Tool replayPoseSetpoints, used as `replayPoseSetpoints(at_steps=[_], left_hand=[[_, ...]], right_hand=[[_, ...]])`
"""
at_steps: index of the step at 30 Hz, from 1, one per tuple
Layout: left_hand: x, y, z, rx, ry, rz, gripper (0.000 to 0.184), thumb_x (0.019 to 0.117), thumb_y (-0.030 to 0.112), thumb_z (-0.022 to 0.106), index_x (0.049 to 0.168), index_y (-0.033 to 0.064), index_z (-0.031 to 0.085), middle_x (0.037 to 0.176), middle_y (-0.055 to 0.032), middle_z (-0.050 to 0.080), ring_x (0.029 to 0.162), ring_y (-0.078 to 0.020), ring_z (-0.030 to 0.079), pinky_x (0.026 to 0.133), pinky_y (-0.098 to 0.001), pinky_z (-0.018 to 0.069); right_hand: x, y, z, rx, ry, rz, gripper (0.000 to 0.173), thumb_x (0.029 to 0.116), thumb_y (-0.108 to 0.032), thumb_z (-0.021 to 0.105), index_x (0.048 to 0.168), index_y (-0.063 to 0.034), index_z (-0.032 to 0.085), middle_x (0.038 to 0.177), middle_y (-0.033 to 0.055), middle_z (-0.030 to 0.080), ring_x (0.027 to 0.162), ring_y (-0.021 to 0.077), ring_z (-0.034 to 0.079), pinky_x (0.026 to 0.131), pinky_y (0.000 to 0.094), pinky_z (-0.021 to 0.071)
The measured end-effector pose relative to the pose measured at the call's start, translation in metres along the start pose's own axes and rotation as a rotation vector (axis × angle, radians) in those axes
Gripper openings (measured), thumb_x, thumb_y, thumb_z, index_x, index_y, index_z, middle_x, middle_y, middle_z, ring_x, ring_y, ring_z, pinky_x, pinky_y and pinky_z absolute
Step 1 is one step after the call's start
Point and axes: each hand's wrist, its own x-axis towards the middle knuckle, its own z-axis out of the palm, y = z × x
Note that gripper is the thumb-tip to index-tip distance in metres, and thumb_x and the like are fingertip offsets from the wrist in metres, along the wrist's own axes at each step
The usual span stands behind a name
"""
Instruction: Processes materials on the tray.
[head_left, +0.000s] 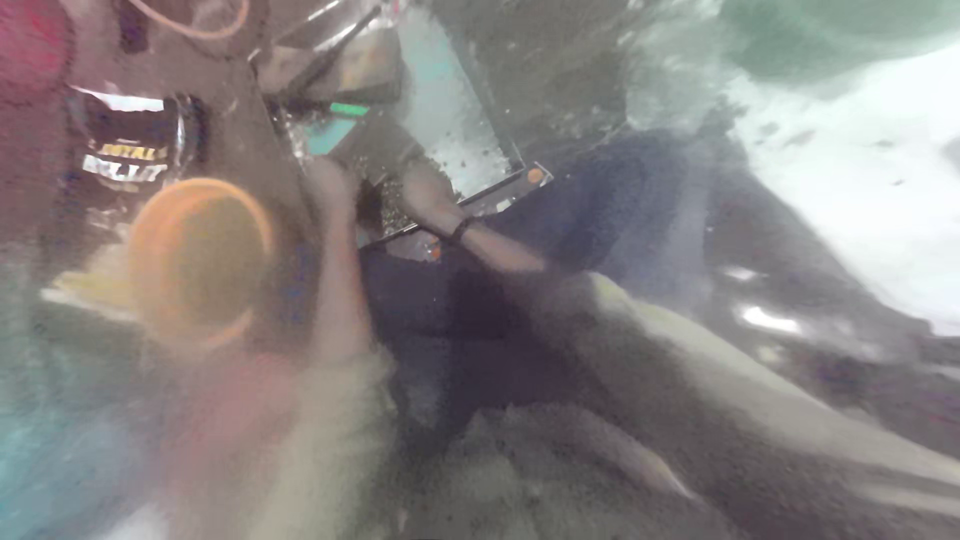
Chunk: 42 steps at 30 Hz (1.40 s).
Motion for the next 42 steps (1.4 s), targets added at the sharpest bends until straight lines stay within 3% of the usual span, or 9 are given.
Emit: replayPoseSetpoints(at_steps=[9,12,19,26,30,32,34,37,42], left_hand=[[-0.006,-0.001,-0.003,0.039,-0.042,0.068,0.023,0.0944,0.022,0.068,0.111,0.0073,0.076,0.118,-0.0226,0.072,0.115,-0.0419,0.068,0.099,-0.0652,0.0511],[-0.008,-0.001,-0.004,0.04,-0.03,0.087,0.02,0.0921,0.019,0.07,0.108,0.008,0.077,0.116,-0.0224,0.072,0.114,-0.0418,0.068,0.098,-0.0659,0.0513],[-0.005,0.0,0.002,0.076,-0.013,-0.002,0.038,0.0917,0.022,0.071,0.119,-0.0033,0.069,0.127,-0.0255,0.067,0.12,-0.0416,0.065,0.102,-0.0609,0.052],[0.002,-0.006,0.013,0.051,0.069,0.027,0.04,0.0943,0.032,0.07,0.117,-0.0011,0.07,0.125,-0.0245,0.068,0.117,-0.0396,0.067,0.101,-0.059,0.0532],[-0.006,0.002,0.008,0.002,0.049,0.008,0.051,0.095,0.021,0.068,0.136,-0.0078,0.057,0.138,-0.0299,0.059,0.128,-0.0425,0.06,0.107,-0.0586,0.0486],[-0.003,0.001,0.01,0.021,0.052,0.007,0.046,0.0967,0.021,0.065,0.133,-0.0071,0.059,0.135,-0.0287,0.062,0.125,-0.0422,0.062,0.105,-0.0594,0.05],[0.002,-0.007,0.018,0.03,0.076,0.02,0.041,0.0985,0.022,0.062,0.128,-0.0056,0.063,0.131,-0.0279,0.064,0.122,-0.042,0.064,0.103,-0.0596,0.052],[0.0,-0.004,0.011,-0.001,0.071,0.005,0.054,0.0936,0.026,0.072,0.134,-0.0072,0.058,0.134,-0.0287,0.062,0.126,-0.0406,0.063,0.106,-0.0537,0.0514],[0.002,-0.005,0.015,-0.05,0.083,0.037,0.056,0.0936,0.034,0.074,0.131,-0.0065,0.062,0.131,-0.0272,0.065,0.123,-0.0401,0.065,0.106,-0.0547,0.0516]], right_hand=[[-0.006,0.0,-0.002,-0.004,-0.004,-0.043,0.029,0.1022,-0.021,0.056,0.118,-0.0016,0.069,0.118,0.0222,0.069,0.113,0.0407,0.067,0.087,0.0607,0.055],[-0.004,-0.006,0.001,-0.014,-0.027,-0.035,0.028,0.1018,-0.024,0.057,0.111,-0.0016,0.071,0.116,0.0213,0.07,0.111,0.0399,0.068,0.087,0.0603,0.0555],[-0.004,-0.025,0.003,0.021,-0.049,-0.073,0.025,0.1006,-0.019,0.058,0.114,-0.002,0.071,0.116,0.0218,0.071,0.112,0.0417,0.068,0.088,0.0626,0.0548],[0.005,-0.035,0.017,0.029,-0.025,-0.089,0.022,0.1003,-0.022,0.06,0.108,-0.0069,0.074,0.11,0.0176,0.073,0.105,0.0386,0.07,0.081,0.062,0.0573],[0.004,-0.047,0.011,0.034,-0.069,-0.084,0.025,0.1039,-0.02,0.055,0.113,-0.0034,0.072,0.116,0.0194,0.072,0.109,0.0394,0.069,0.086,0.0608,0.0554],[0.007,-0.049,0.012,0.032,-0.053,-0.108,0.024,0.099,-0.025,0.064,0.109,-0.0055,0.073,0.113,0.0172,0.073,0.106,0.0375,0.07,0.083,0.0602,0.0561],[0.005,-0.043,0.017,0.046,-0.02,-0.138,0.023,0.1019,-0.02,0.06,0.112,-0.0037,0.073,0.115,0.0193,0.072,0.109,0.0388,0.069,0.087,0.0602,0.0562],[-0.005,-0.031,0.028,-0.002,0.016,-0.099,0.026,0.1022,-0.015,0.057,0.121,-0.002,0.069,0.118,0.0229,0.07,0.11,0.0418,0.068,0.087,0.0605,0.0565],[-0.024,-0.006,0.024,-0.067,0.005,-0.068,0.026,0.1008,-0.016,0.06,0.12,-0.0013,0.068,0.114,0.0231,0.07,0.108,0.0425,0.069,0.086,0.0604,0.0566]])
